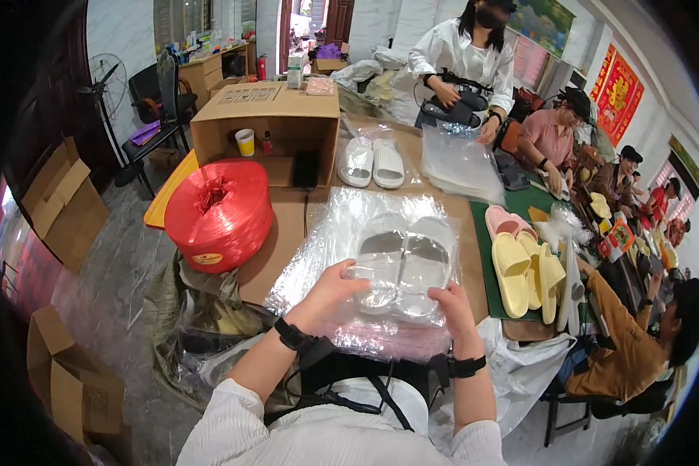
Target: Packaging different pairs of slide sandals into plastic bags and placing them into a larger sack.
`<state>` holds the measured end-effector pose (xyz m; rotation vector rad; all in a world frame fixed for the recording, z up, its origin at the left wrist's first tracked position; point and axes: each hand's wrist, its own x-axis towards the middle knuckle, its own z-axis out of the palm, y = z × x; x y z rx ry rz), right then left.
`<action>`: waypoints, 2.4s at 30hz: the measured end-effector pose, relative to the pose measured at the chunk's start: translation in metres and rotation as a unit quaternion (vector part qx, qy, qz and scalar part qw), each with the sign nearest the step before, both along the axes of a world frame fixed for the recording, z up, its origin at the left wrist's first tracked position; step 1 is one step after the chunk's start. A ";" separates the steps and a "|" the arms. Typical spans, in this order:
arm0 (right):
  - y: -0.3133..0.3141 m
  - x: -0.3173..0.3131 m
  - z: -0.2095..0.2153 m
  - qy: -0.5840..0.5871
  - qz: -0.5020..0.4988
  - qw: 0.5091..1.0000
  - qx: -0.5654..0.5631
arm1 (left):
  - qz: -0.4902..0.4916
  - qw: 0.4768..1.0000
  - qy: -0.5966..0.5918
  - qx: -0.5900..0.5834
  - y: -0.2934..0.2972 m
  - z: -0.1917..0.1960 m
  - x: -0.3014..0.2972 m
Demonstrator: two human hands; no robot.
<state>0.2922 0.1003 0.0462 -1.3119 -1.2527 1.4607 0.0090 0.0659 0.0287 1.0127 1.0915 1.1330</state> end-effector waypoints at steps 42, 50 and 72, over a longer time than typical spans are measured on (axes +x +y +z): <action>-0.115 -0.199 -0.073 -0.230 0.581 0.657 0.421 | 0.036 0.915 0.395 -0.080 -0.282 0.088 -0.247; -0.108 -0.173 -0.034 -0.133 0.508 0.753 0.398 | -0.083 0.853 0.352 -0.377 -0.204 0.017 -0.259; -0.107 -0.156 -0.048 -0.104 0.518 0.765 0.369 | 0.177 0.642 0.743 -0.069 -0.137 -0.081 -0.204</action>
